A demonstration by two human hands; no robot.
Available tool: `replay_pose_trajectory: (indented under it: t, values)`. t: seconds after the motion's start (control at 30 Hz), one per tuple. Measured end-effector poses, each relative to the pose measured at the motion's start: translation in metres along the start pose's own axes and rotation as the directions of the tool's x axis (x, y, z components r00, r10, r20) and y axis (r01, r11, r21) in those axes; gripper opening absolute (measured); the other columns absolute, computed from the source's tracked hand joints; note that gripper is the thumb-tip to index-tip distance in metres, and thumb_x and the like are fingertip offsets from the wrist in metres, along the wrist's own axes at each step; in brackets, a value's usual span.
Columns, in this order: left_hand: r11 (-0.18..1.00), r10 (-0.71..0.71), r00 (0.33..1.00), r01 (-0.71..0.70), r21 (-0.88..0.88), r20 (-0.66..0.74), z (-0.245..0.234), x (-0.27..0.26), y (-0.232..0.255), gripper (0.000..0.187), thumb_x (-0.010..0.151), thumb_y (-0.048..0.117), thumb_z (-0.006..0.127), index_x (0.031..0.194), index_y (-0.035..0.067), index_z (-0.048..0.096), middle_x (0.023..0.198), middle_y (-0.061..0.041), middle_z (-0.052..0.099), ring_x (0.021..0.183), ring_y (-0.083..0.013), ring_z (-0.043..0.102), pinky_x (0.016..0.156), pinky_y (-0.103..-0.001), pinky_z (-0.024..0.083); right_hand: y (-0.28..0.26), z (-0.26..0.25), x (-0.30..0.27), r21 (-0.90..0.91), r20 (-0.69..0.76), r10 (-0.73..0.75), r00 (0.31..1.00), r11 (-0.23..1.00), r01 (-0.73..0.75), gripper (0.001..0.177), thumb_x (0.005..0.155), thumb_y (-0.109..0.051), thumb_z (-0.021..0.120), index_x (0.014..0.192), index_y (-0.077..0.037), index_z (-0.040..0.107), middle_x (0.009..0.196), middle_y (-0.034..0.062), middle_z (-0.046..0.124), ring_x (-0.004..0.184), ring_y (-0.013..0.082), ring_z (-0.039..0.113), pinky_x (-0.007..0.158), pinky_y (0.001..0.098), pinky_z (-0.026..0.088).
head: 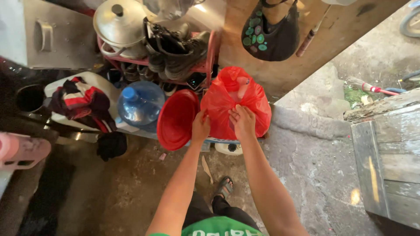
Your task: Gathering several small items into a red plastic bag, tying it, and placing it into an outdoor storage bin.
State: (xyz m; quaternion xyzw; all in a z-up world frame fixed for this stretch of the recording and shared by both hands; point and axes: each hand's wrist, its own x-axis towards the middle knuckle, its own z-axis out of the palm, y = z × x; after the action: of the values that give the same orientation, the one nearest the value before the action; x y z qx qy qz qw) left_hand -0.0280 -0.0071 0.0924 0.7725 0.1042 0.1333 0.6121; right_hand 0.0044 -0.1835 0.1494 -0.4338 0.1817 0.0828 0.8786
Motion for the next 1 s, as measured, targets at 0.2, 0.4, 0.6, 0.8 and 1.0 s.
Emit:
replay_pose_trajectory:
  t: [0.2, 0.4, 0.6, 0.8, 1.0]
  values:
    - [0.993, 0.121, 0.993, -0.121, -0.007, -0.009, -0.023, 0.014, -0.01, 0.037, 0.102, 0.02, 0.058, 0.131, -0.002, 0.062, 0.124, -0.019, 0.068, 0.112, -0.0309, 0.068, 0.093, -0.036, 0.055, 0.006, 0.033, -0.015, 0.016, -0.004, -0.088, 0.996, 0.996, 0.088, 0.009, 0.093, -0.021, 0.071, 0.094, -0.015, 0.064, 0.089, 0.0009, 0.072, 0.09, 0.0186, 0.072, 0.085, 0.0365, 0.053]
    - [0.985, 0.139, 0.99, -0.139, 0.104, 0.014, -0.073, 0.022, -0.037, 0.038, 0.1, 0.027, 0.064, 0.125, -0.001, 0.067, 0.123, -0.022, 0.066, 0.119, -0.0389, 0.061, 0.103, -0.044, 0.048, 0.049, 0.058, -0.013, 0.022, -0.041, -0.255, 0.966, 0.967, 0.256, 0.007, 0.097, -0.015, 0.069, 0.097, -0.01, 0.064, 0.091, 0.0034, 0.071, 0.089, 0.0182, 0.073, 0.084, 0.0319, 0.057]
    - [0.878, -0.057, 0.967, 0.166, 0.448, -0.248, -0.119, 0.038, -0.159, 0.049, 0.094, 0.03, 0.069, 0.132, 0.001, 0.06, 0.131, -0.028, 0.057, 0.118, -0.0478, 0.057, 0.103, -0.05, 0.048, 0.08, 0.09, -0.024, -0.059, -0.098, -0.469, 0.878, 0.883, 0.465, 0.006, 0.098, -0.009, 0.066, 0.099, -0.006, 0.061, 0.086, -0.0023, 0.062, 0.082, 0.012, 0.068, 0.08, 0.026, 0.055]
    - [0.748, -0.195, 0.974, 0.225, 0.624, -0.118, -0.165, 0.051, -0.19, 0.062, 0.086, 0.029, 0.073, 0.137, 0.002, 0.05, 0.134, -0.03, 0.053, 0.115, -0.0509, 0.055, 0.096, -0.057, 0.045, 0.086, 0.093, -0.023, -0.207, -0.099, -0.594, 0.798, 0.797, 0.568, 0.01, 0.106, -0.011, 0.064, 0.1, -0.004, 0.062, 0.073, -0.0094, 0.044, 0.065, 0.0015, 0.042, 0.082, 0.0241, 0.055]
    - [0.695, -0.144, 0.973, -0.032, 0.719, 0.183, -0.168, 0.052, -0.176, 0.05, 0.073, 0.017, 0.066, 0.123, 0.017, 0.062, 0.13, -0.021, 0.057, 0.122, -0.0419, 0.058, 0.105, -0.049, 0.047, 0.071, 0.097, -0.037, -0.257, -0.204, -0.54, 0.816, 0.834, 0.488, 0.008, 0.104, -0.009, 0.061, 0.099, -0.004, 0.061, 0.072, -0.0074, 0.048, 0.063, 0.0027, 0.043, 0.066, 0.0223, 0.039]
